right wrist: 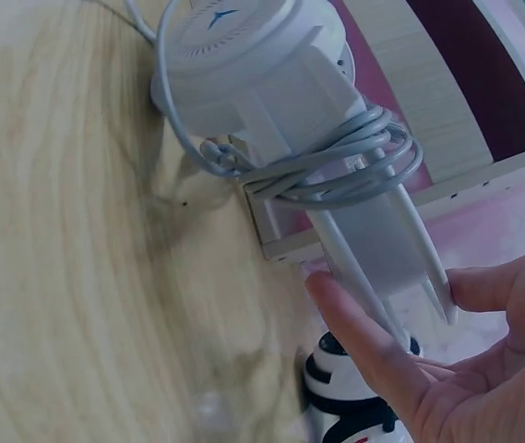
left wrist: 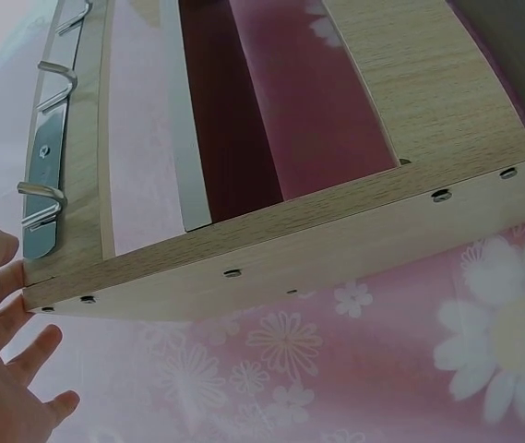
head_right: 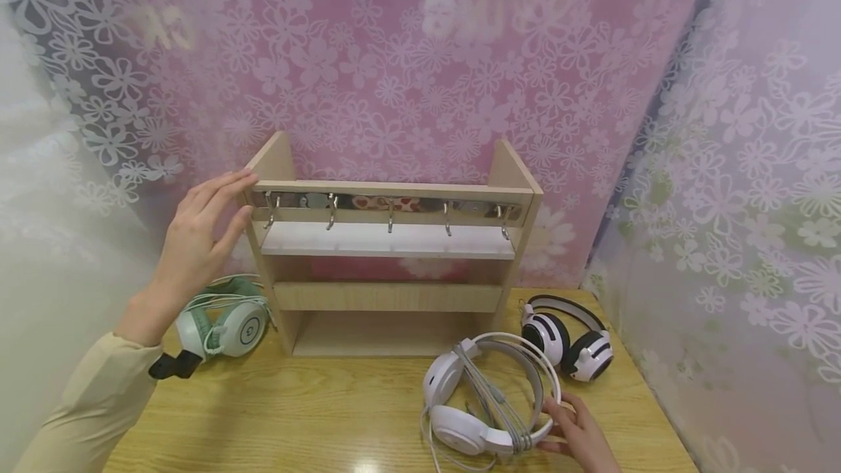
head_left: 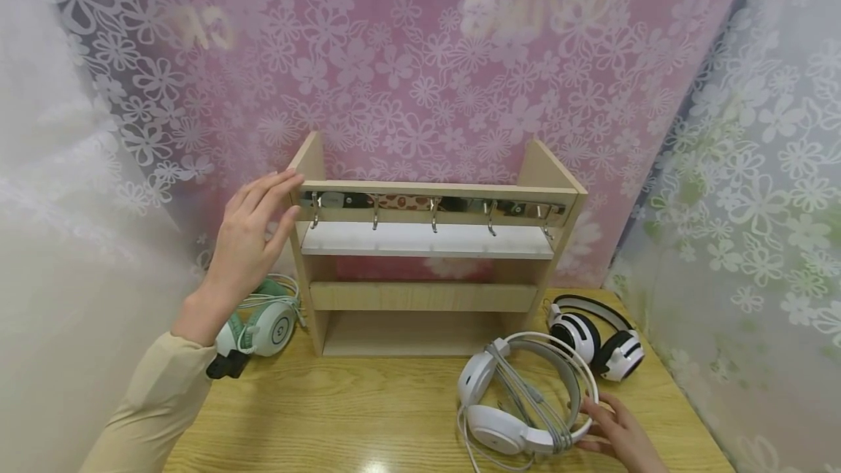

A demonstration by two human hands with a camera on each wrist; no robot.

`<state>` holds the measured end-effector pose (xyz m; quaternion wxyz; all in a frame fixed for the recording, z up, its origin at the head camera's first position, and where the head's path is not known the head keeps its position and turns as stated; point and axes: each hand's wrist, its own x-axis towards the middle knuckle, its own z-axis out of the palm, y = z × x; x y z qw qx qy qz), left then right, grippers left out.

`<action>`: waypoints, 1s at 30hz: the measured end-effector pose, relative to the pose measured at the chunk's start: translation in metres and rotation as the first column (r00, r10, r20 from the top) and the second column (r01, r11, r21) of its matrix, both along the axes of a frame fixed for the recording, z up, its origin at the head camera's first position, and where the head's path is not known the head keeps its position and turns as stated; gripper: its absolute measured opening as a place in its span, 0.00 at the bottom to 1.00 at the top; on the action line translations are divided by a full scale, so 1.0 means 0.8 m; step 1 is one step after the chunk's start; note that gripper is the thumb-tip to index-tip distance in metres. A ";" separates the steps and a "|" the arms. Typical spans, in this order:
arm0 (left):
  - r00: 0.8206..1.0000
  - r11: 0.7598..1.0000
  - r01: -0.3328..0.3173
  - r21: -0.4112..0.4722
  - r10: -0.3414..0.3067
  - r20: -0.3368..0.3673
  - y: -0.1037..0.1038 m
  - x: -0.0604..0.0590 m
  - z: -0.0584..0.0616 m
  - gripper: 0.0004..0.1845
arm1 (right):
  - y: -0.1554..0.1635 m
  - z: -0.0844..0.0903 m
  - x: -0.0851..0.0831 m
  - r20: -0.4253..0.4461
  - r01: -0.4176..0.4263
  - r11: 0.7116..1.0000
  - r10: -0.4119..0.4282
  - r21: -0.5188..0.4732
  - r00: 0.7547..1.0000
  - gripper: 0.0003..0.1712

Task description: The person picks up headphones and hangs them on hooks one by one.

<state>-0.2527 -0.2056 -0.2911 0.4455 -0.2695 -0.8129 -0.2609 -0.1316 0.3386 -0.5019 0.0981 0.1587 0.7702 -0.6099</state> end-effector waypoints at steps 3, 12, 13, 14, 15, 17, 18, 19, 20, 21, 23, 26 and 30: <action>1.000 1.000 -0.001 -0.002 0.001 -0.001 0.000 0.000 0.000 0.23 | -0.004 0.008 -0.002 -0.016 0.003 1.000 -0.003 0.004 1.000 0.33; 1.000 1.000 0.002 -0.002 -0.002 -0.005 0.001 -0.001 -0.001 0.23 | -0.010 0.023 -0.007 -0.050 0.012 0.999 -0.010 0.034 0.999 0.28; 1.000 1.000 0.001 -0.002 -0.001 -0.005 0.001 -0.002 -0.001 0.23 | -0.012 0.025 -0.008 -0.048 0.016 0.999 -0.014 0.038 0.999 0.28; 1.000 1.000 -0.001 -0.002 0.001 -0.004 0.000 -0.002 -0.001 0.23 | -0.013 0.026 -0.009 -0.053 0.012 0.999 -0.010 0.045 0.999 0.29; 1.000 1.000 -0.002 -0.003 0.002 -0.004 0.000 -0.002 -0.001 0.23 | -0.015 0.027 -0.010 -0.064 0.008 0.998 -0.004 0.054 0.998 0.30; 1.000 1.000 -0.004 -0.001 0.004 -0.003 -0.001 -0.001 -0.001 0.23 | -0.019 0.029 -0.011 -0.087 0.009 0.998 -0.004 0.064 0.996 0.30; 1.000 1.000 -0.005 -0.002 0.005 -0.004 -0.001 -0.001 -0.001 0.23 | -0.021 0.029 -0.012 -0.104 0.007 0.998 0.000 0.068 0.995 0.30; 1.000 1.000 -0.005 0.000 0.005 -0.005 -0.001 -0.001 -0.001 0.23 | -0.023 0.030 -0.013 -0.114 0.012 0.998 -0.004 0.069 0.993 0.30; 1.000 1.000 -0.004 0.001 0.004 -0.006 -0.001 -0.001 -0.001 0.23 | -0.025 0.031 -0.013 -0.133 0.014 0.997 -0.005 0.070 0.991 0.29; 1.000 1.000 -0.003 0.002 0.003 -0.006 -0.001 -0.001 -0.001 0.23 | -0.026 0.031 -0.013 -0.154 0.014 0.997 -0.002 0.074 0.988 0.28; 1.000 1.000 -0.002 0.001 0.002 0.000 0.000 -0.001 -0.001 0.23 | -0.030 0.033 -0.014 -0.172 0.010 0.997 0.004 0.082 0.985 0.27; 1.000 1.000 -0.001 0.000 0.001 0.006 0.000 -0.001 -0.001 0.23 | -0.034 0.036 -0.017 -0.202 -0.005 0.995 0.025 0.097 0.979 0.26; 1.000 1.000 -0.006 -0.001 0.006 0.004 0.000 -0.001 -0.001 0.24 | -0.041 0.037 -0.021 -0.281 -0.015 0.995 0.043 0.099 0.959 0.25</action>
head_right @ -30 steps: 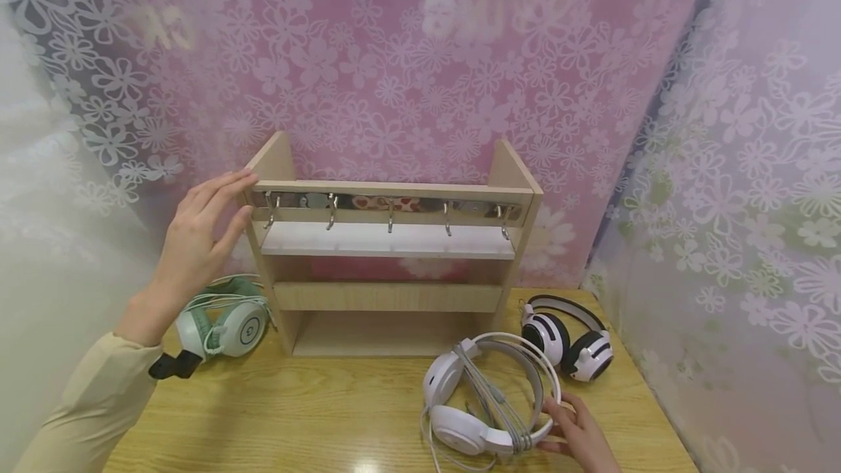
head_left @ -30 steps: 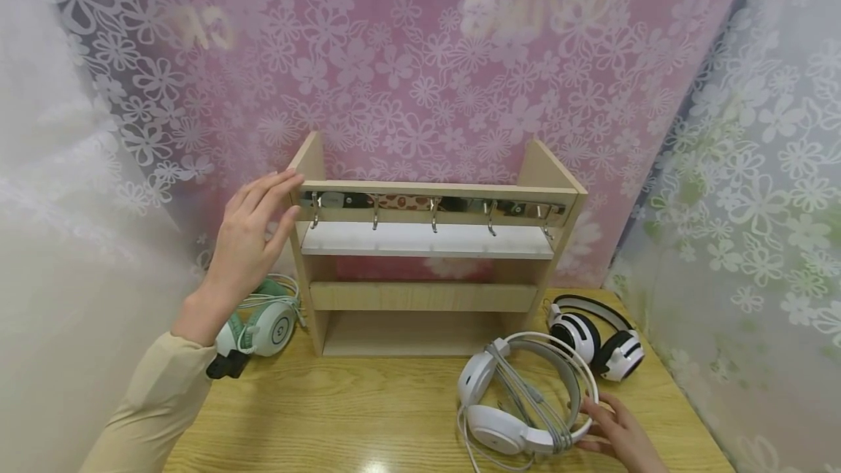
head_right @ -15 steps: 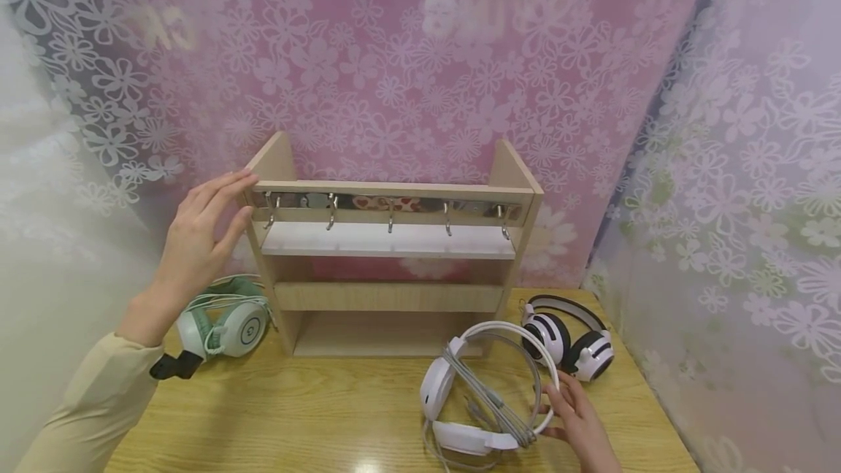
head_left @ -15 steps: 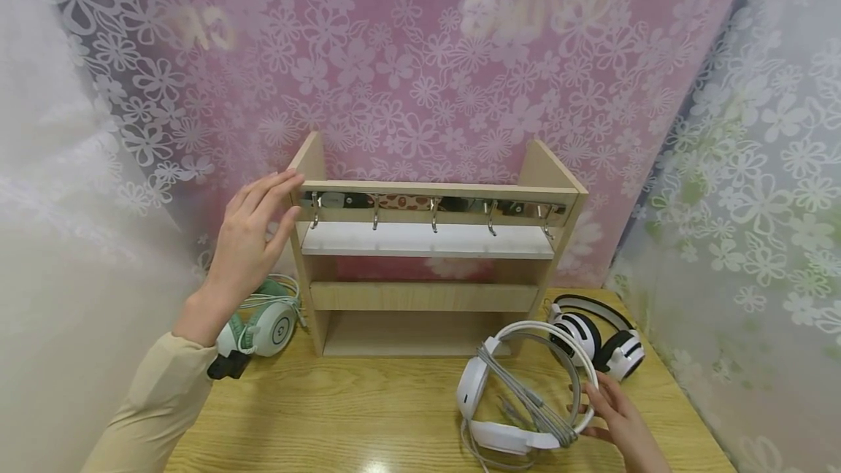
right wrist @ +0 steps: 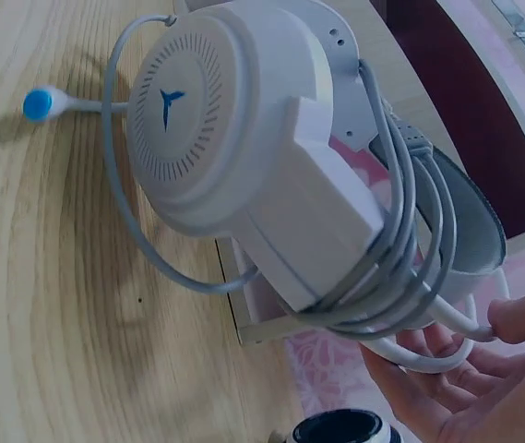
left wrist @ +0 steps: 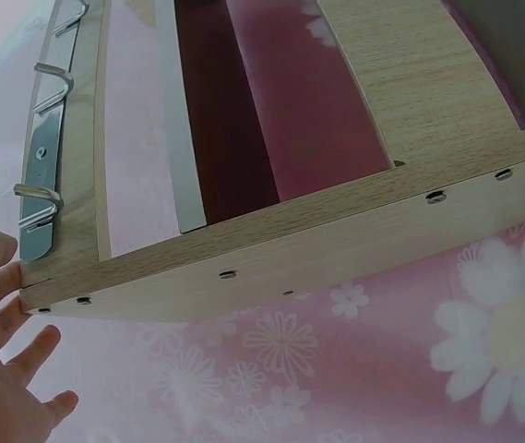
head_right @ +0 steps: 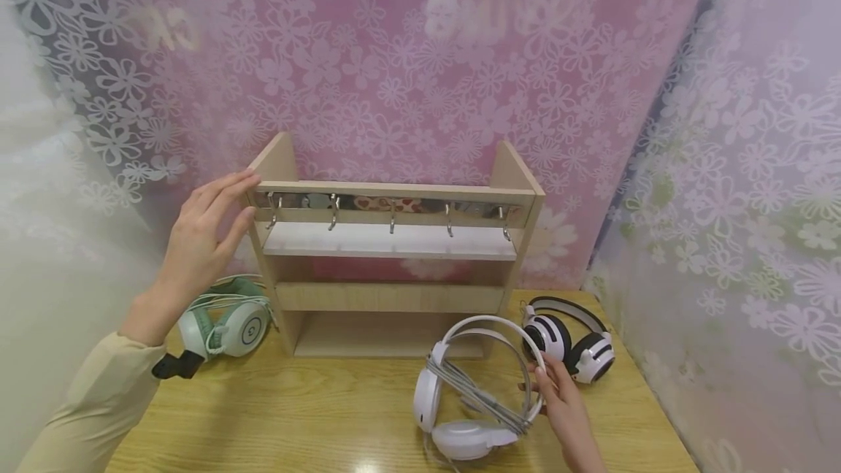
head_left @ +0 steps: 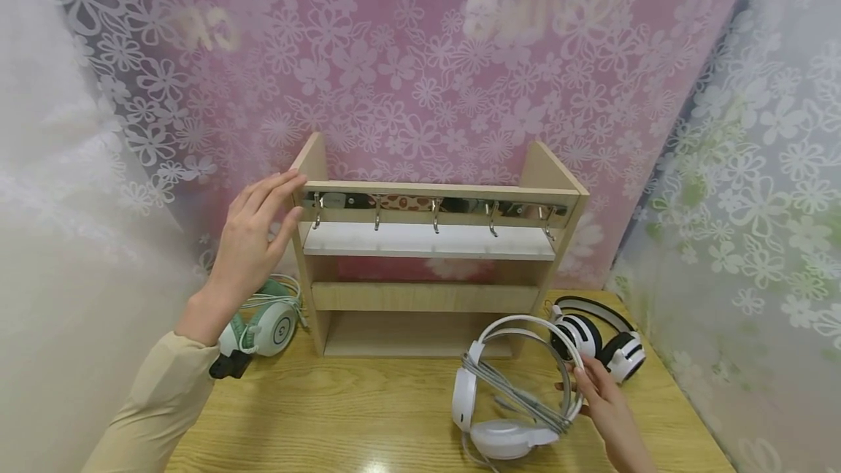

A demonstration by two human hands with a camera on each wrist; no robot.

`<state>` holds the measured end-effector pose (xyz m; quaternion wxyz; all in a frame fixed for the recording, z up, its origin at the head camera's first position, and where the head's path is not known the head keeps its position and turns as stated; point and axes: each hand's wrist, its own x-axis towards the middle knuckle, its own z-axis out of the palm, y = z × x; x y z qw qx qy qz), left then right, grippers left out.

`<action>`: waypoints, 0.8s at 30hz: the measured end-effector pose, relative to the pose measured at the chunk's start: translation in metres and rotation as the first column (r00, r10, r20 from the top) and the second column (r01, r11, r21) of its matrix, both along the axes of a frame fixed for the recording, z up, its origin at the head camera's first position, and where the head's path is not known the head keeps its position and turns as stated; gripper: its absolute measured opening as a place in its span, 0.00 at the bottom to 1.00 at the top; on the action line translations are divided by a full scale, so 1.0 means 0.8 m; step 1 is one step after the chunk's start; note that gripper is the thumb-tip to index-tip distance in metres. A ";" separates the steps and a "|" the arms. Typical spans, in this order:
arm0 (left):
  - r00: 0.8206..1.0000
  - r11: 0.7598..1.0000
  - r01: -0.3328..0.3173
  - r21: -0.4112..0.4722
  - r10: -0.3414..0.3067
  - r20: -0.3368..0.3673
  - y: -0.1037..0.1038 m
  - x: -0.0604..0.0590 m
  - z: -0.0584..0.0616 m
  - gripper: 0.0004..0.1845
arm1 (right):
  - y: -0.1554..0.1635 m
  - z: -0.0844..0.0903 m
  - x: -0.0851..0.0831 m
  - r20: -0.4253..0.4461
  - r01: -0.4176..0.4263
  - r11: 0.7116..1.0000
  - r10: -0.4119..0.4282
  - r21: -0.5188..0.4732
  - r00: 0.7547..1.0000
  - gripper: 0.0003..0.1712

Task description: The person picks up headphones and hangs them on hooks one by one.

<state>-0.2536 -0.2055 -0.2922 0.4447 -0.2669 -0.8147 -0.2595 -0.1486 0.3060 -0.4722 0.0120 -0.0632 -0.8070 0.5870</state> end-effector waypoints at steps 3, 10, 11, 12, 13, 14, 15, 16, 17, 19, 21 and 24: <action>1.000 1.000 -0.002 0.002 0.002 -0.004 -0.001 0.000 -0.001 0.24 | -0.007 -0.001 -0.004 -0.071 -0.003 1.000 0.003 0.004 0.997 0.25; 1.000 1.000 0.002 0.005 -0.002 -0.004 0.000 -0.001 -0.001 0.24 | -0.027 -0.002 -0.016 -0.170 0.007 1.000 -0.009 -0.012 0.985 0.25; 1.000 1.000 0.003 0.005 -0.003 -0.004 0.000 -0.001 -0.002 0.24 | -0.029 -0.003 -0.018 -0.181 0.009 1.000 -0.012 -0.019 0.983 0.25; 1.000 1.000 0.003 0.004 -0.003 -0.004 0.000 -0.001 -0.002 0.24 | -0.032 -0.003 -0.020 -0.191 0.007 1.000 -0.012 -0.028 0.981 0.25; 1.000 1.000 0.002 0.004 -0.002 -0.004 0.000 -0.002 -0.003 0.24 | -0.035 -0.004 -0.021 -0.201 0.005 0.999 -0.012 -0.032 0.980 0.26; 1.000 1.000 0.003 0.003 -0.003 -0.004 0.000 -0.002 -0.003 0.24 | -0.037 -0.005 -0.023 -0.210 0.004 0.999 -0.010 -0.033 0.978 0.26; 1.000 1.000 0.003 0.003 -0.003 -0.004 0.000 -0.002 -0.003 0.24 | -0.040 -0.005 -0.024 -0.223 0.002 1.000 -0.009 -0.029 0.975 0.26; 1.000 1.000 0.003 0.003 -0.003 -0.003 0.000 -0.002 -0.004 0.24 | -0.043 -0.005 -0.026 -0.231 0.000 1.000 -0.006 -0.024 0.973 0.25; 1.000 1.000 0.002 0.003 -0.002 -0.002 0.000 -0.003 -0.004 0.24 | -0.045 -0.006 -0.027 -0.234 -0.003 1.000 -0.002 -0.020 0.972 0.25; 1.000 1.000 0.002 0.004 -0.002 -0.003 0.000 -0.003 -0.005 0.24 | -0.049 -0.005 -0.029 -0.236 -0.007 1.000 0.005 -0.008 0.972 0.25; 1.000 1.000 0.001 0.005 -0.001 -0.004 0.000 -0.003 -0.005 0.24 | -0.053 -0.005 -0.030 -0.238 -0.016 1.000 0.017 0.004 0.971 0.25; 1.000 1.000 -0.001 0.008 0.001 -0.006 0.000 -0.002 -0.005 0.24 | -0.060 -0.003 -0.034 -0.256 -0.020 1.000 0.024 0.021 0.966 0.25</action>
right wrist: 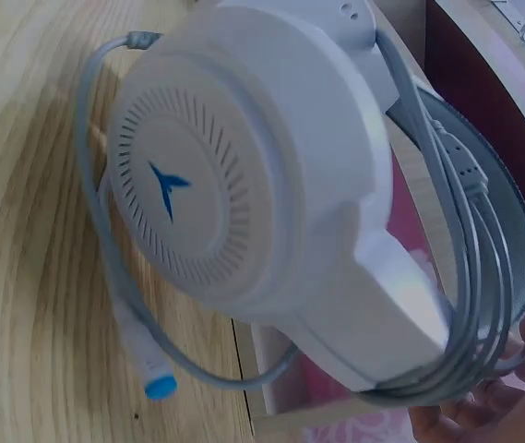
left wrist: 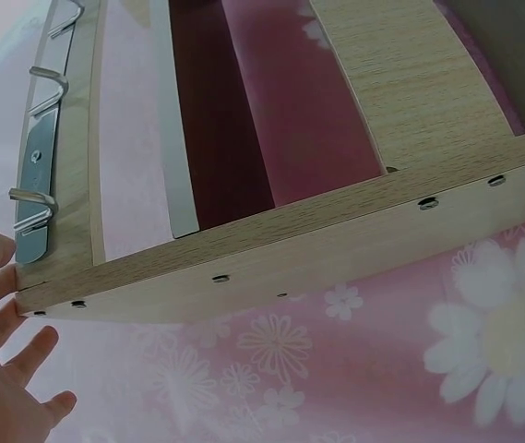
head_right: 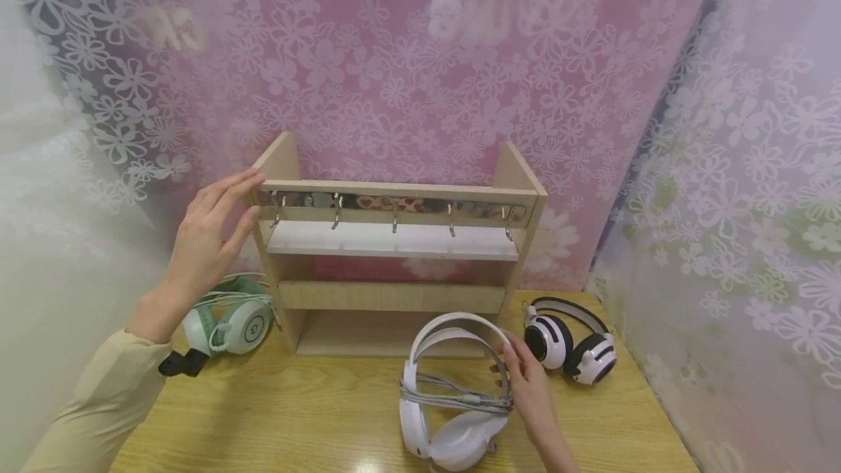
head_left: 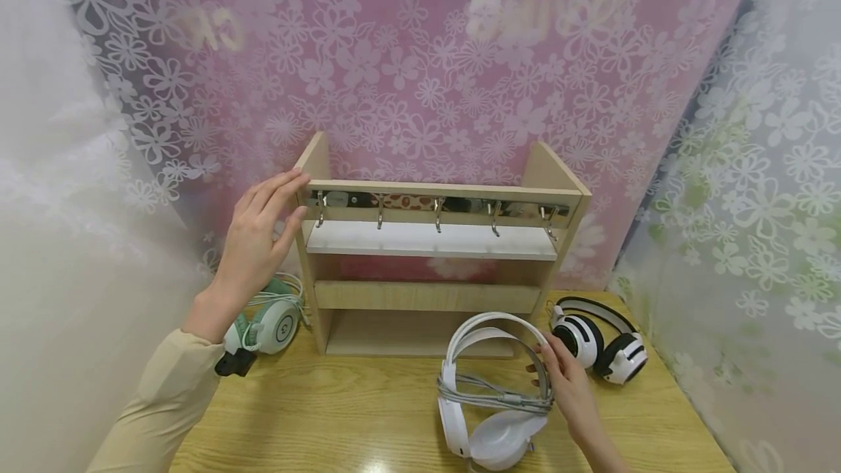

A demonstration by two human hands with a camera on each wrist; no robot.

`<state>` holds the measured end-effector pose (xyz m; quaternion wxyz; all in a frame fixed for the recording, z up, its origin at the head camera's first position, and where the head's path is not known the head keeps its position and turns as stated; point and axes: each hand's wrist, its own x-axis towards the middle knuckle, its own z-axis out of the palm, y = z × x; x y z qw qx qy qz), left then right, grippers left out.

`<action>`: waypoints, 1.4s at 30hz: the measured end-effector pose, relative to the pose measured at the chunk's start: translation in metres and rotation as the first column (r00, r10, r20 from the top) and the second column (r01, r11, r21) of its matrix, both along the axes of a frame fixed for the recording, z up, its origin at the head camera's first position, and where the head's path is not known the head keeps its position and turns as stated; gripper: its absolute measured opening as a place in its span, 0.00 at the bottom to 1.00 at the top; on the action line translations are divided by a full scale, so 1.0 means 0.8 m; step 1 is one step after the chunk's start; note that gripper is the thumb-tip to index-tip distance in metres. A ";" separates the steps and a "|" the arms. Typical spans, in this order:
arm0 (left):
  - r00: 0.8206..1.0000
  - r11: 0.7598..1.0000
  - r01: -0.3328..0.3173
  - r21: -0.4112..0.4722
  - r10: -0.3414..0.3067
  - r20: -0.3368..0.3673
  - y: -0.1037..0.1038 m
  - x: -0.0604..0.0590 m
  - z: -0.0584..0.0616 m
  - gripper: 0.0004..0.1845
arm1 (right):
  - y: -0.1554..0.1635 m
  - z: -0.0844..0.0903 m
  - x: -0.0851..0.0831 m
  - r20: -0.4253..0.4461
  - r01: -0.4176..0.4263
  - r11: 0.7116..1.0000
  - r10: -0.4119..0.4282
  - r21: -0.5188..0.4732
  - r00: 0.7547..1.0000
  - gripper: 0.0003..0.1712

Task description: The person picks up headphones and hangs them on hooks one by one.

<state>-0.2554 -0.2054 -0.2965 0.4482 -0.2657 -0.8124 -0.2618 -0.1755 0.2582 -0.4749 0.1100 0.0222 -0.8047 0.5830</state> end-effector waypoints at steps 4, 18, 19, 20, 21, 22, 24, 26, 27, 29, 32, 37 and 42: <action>1.000 1.000 -0.002 0.002 0.002 0.000 0.000 0.000 0.000 0.24 | -0.007 0.001 -0.005 -0.011 0.002 1.000 -0.002 -0.002 1.000 0.24; 1.000 1.000 -0.010 0.002 0.010 0.007 0.000 0.000 -0.001 0.24 | -0.016 0.007 -0.004 0.091 -0.005 0.996 0.013 -0.092 0.996 0.25; 1.000 1.000 -0.010 0.002 0.010 0.007 0.000 0.000 -0.001 0.24 | -0.017 0.008 -0.004 0.102 -0.004 0.994 0.015 -0.105 0.995 0.25; 1.000 1.000 -0.011 0.002 0.011 0.007 0.000 0.001 -0.001 0.24 | -0.017 0.008 -0.003 0.107 -0.006 0.993 0.019 -0.118 0.994 0.26; 1.000 1.000 -0.011 0.002 0.011 0.006 0.000 0.001 -0.001 0.24 | -0.017 0.008 -0.003 0.112 -0.010 0.992 0.024 -0.129 0.993 0.26; 1.000 1.000 -0.010 0.003 0.010 0.005 0.000 0.001 -0.001 0.24 | -0.017 0.008 -0.003 0.115 -0.012 0.990 0.028 -0.139 0.993 0.26; 1.000 1.000 -0.008 0.003 0.008 0.001 0.001 0.001 -0.001 0.24 | -0.017 0.008 -0.003 0.115 -0.016 0.988 0.034 -0.151 0.993 0.26; 1.000 1.000 -0.006 0.002 0.006 -0.002 0.001 0.000 -0.001 0.24 | -0.018 0.009 -0.003 0.111 -0.021 0.987 0.039 -0.161 0.993 0.26; 1.000 1.000 -0.005 0.002 0.005 -0.002 0.001 0.000 -0.001 0.24 | -0.018 0.010 -0.003 0.108 -0.022 0.986 0.040 -0.164 0.993 0.26; 1.000 1.000 -0.005 0.002 0.005 -0.002 0.001 0.000 0.000 0.24 | -0.019 0.011 -0.003 0.098 -0.024 0.986 0.041 -0.167 0.994 0.25; 1.000 1.000 -0.005 0.002 0.005 -0.001 0.001 0.000 0.000 0.24 | -0.021 0.013 -0.002 0.085 -0.029 0.985 0.044 -0.170 0.995 0.25; 1.000 1.000 -0.006 0.000 0.006 0.001 0.001 0.000 0.000 0.25 | -0.024 0.017 -0.002 0.091 -0.021 0.985 0.037 -0.170 0.995 0.24; 1.000 1.000 -0.011 -0.006 0.011 0.004 0.001 0.000 -0.001 0.24 | -0.025 0.022 -0.002 0.078 -0.011 0.989 0.023 -0.147 0.997 0.23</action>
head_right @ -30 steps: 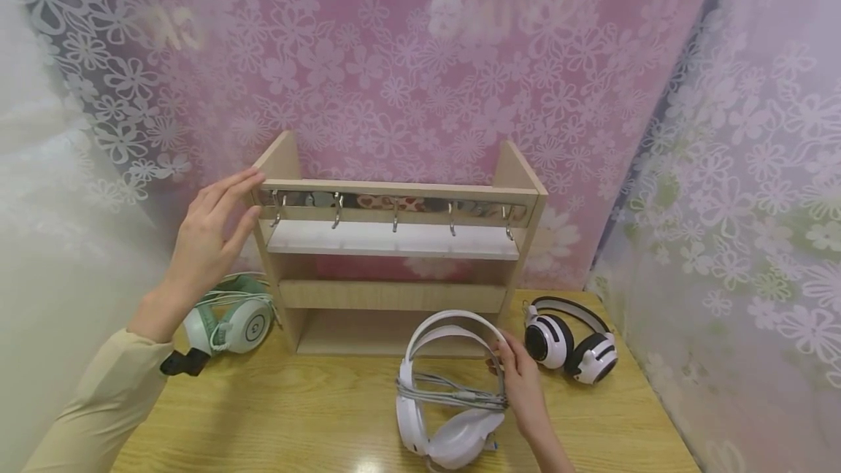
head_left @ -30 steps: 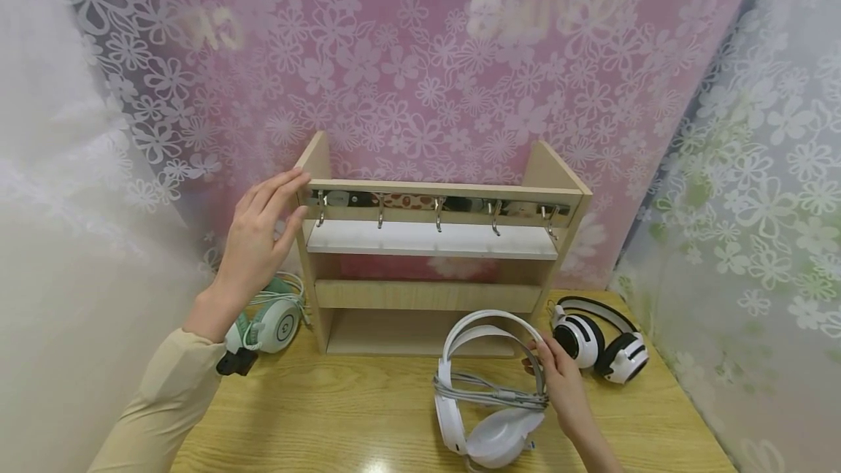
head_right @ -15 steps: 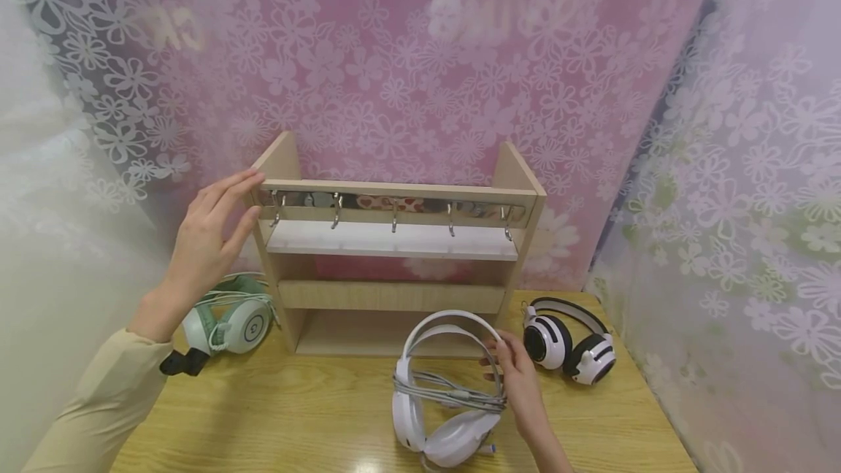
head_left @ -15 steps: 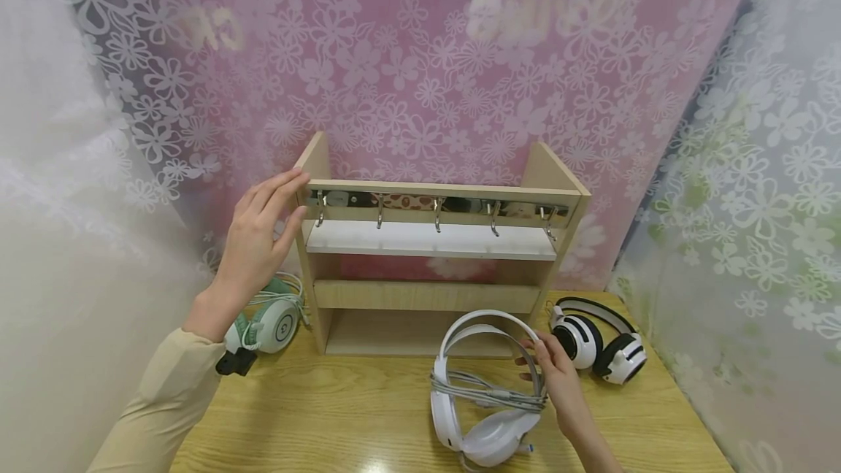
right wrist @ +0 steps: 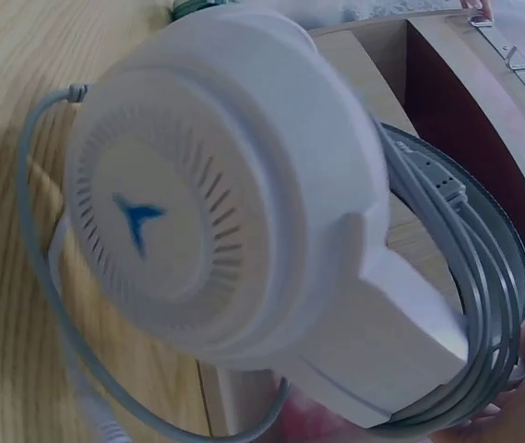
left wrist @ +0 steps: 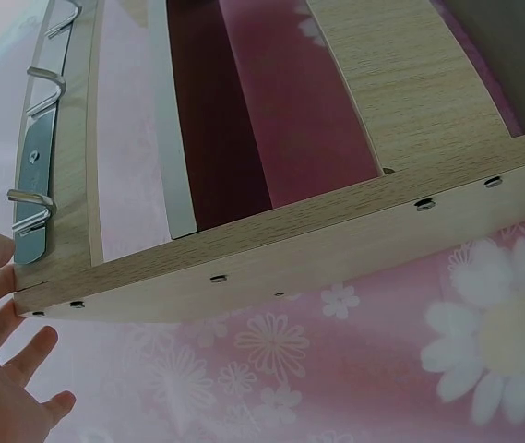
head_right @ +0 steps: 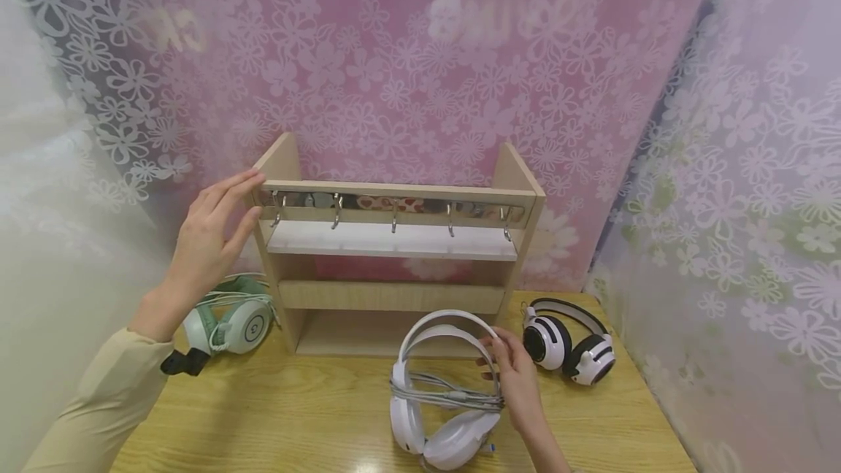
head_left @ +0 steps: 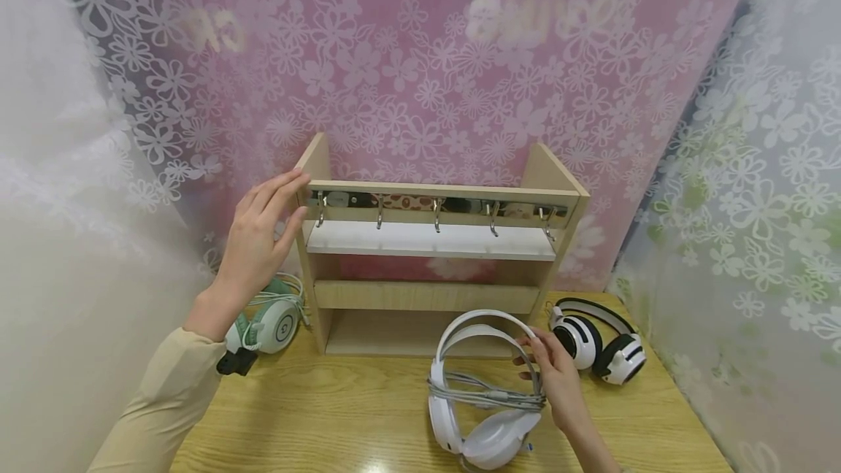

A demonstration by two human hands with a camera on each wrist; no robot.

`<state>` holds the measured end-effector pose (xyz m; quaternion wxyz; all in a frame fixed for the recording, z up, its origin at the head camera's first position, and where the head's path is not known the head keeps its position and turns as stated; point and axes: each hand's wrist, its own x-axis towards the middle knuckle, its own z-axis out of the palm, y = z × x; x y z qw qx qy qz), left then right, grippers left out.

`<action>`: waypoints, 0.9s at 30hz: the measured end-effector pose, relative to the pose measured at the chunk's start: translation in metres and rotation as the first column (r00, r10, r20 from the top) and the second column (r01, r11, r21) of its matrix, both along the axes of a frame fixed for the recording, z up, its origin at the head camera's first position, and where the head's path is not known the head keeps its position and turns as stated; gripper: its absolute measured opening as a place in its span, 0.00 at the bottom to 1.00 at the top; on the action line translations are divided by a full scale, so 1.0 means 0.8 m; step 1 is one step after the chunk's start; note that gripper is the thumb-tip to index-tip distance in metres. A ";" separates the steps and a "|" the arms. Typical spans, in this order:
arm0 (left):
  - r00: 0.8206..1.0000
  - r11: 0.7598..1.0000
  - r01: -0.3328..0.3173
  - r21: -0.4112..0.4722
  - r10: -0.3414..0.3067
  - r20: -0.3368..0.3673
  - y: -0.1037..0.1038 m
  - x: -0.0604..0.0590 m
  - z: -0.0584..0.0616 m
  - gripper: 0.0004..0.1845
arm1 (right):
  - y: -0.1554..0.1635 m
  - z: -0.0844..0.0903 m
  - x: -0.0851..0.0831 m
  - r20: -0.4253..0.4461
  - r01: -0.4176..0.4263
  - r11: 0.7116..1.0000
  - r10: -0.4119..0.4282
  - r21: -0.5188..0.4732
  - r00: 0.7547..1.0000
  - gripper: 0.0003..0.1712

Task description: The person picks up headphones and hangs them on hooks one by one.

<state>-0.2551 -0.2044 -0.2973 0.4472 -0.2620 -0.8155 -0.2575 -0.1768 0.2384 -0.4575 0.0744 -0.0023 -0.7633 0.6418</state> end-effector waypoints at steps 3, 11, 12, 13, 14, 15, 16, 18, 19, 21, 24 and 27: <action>1.000 1.000 -0.004 -0.004 0.004 0.003 0.001 0.000 0.000 0.24 | 0.000 0.003 -0.001 -0.028 0.006 1.000 -0.005 0.024 1.000 0.23; 1.000 1.000 -0.006 -0.005 0.006 -0.004 0.000 -0.001 -0.001 0.24 | 0.002 0.016 -0.005 -0.183 0.029 0.995 -0.010 0.100 0.983 0.22; 1.000 1.000 -0.006 -0.006 0.006 -0.004 0.000 -0.001 -0.001 0.24 | 0.001 0.020 -0.005 -0.194 0.027 0.995 -0.008 0.098 0.981 0.22; 1.000 1.000 -0.006 -0.007 0.006 -0.004 0.000 -0.001 -0.001 0.24 | 0.001 0.023 -0.005 -0.202 0.026 0.995 -0.006 0.096 0.979 0.22; 1.000 1.000 -0.006 -0.008 0.006 -0.004 0.000 -0.001 -0.001 0.24 | 0.000 0.027 -0.005 -0.208 0.023 0.995 -0.003 0.092 0.978 0.22; 1.000 1.000 -0.006 -0.008 0.006 -0.004 0.000 -0.001 -0.001 0.24 | -0.001 0.031 -0.006 -0.209 0.017 0.996 0.002 0.086 0.978 0.22; 1.000 1.000 -0.007 -0.009 0.006 -0.003 0.000 0.000 -0.001 0.24 | -0.001 0.034 -0.006 -0.212 0.012 0.996 0.006 0.084 0.977 0.21; 1.000 1.000 -0.007 -0.009 0.007 -0.001 0.000 0.000 -0.001 0.24 | -0.002 0.041 -0.006 -0.213 0.005 0.997 0.013 0.082 0.977 0.21; 1.000 1.000 -0.007 -0.008 0.007 -0.001 0.000 0.000 -0.001 0.24 | -0.003 0.044 -0.006 -0.214 0.004 0.996 0.015 0.085 0.977 0.22; 1.000 1.000 -0.007 -0.007 0.007 0.000 0.000 0.000 -0.001 0.24 | -0.004 0.049 -0.006 -0.217 0.005 0.996 0.014 0.089 0.976 0.22; 1.000 1.000 -0.008 -0.007 0.008 -0.001 0.000 0.000 0.000 0.24 | -0.006 0.055 -0.006 -0.224 0.008 0.995 0.014 0.097 0.974 0.22; 1.000 1.000 -0.007 -0.007 0.007 -0.001 0.000 0.001 0.000 0.24 | -0.007 0.060 -0.007 -0.236 0.007 0.995 0.016 0.099 0.972 0.22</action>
